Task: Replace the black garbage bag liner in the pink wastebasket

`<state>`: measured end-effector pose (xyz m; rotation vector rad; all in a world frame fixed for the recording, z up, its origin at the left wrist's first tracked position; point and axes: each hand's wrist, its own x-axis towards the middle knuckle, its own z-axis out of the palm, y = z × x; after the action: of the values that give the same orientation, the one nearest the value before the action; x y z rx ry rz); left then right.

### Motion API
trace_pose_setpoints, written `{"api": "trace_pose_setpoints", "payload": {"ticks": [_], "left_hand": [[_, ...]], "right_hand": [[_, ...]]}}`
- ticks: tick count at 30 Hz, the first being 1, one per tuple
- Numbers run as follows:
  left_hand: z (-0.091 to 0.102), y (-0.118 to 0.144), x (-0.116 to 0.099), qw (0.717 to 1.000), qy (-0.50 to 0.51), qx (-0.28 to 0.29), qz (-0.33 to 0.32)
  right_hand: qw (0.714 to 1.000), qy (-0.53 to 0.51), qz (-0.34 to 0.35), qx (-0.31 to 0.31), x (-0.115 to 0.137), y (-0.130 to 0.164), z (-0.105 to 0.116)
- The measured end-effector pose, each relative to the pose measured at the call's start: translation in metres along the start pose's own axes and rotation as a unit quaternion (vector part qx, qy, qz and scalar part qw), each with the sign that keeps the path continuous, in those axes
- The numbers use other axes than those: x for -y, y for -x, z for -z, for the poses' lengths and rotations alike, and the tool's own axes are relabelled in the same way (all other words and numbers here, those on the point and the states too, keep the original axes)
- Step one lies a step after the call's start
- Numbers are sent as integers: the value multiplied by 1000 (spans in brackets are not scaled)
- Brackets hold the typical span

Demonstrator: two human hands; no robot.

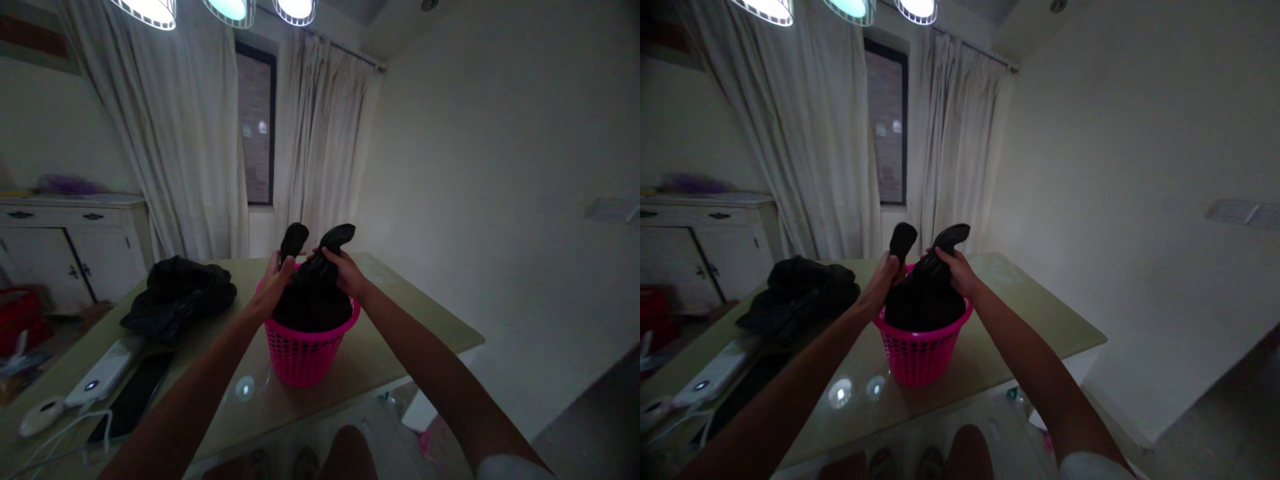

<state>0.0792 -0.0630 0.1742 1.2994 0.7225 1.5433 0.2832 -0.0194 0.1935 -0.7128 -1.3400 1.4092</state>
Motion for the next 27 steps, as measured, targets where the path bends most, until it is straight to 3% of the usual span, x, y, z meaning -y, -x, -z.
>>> {"api": "trace_pose_setpoints", "payload": {"ticks": [2, 4, 6, 9, 12, 14, 16, 20, 22, 24, 25, 27], "left_hand": [[-5, -3, -1, 1000, 8, 19, 0], [-5, -7, -3, 999, -16, 26, 28], [-2, -11, -6, 995, -77, 41, 56], [2, -14, -11, 986, -131, 69, 82], [1, -13, -17, 986, -129, 46, 98], [-3, -13, -18, 988, -133, 20, 82], [-7, -12, -17, 990, -134, 4, 52], [-6, -7, -11, 984, -175, -12, -29], [-2, -2, -9, 949, -296, 4, -105], [2, 4, -9, 887, -429, 42, -164], [3, 6, -9, 860, -473, 63, -180], [6, 8, -9, 837, -500, 84, -204]], "right_hand": [[998, 24, 4, -51, -12, -14, -21], [990, 122, 25, -67, -21, -23, -31], [975, 210, 72, -17, -23, -25, -32], [959, 237, 123, 97, -16, -14, -29], [955, 223, 51, 187, -4, 1, -31], [963, 176, -11, 203, -2, 7, -36], [979, 106, -33, 170, -7, 8, -40], [998, 34, -26, 44, -26, -6, -43], [997, 68, -27, -30, -33, -16, -40], [987, 135, -21, -81, -34, -23, -36], [981, 172, -9, -90, -33, -27, -34], [968, 238, 22, -73, -30, -31, -31]]}}
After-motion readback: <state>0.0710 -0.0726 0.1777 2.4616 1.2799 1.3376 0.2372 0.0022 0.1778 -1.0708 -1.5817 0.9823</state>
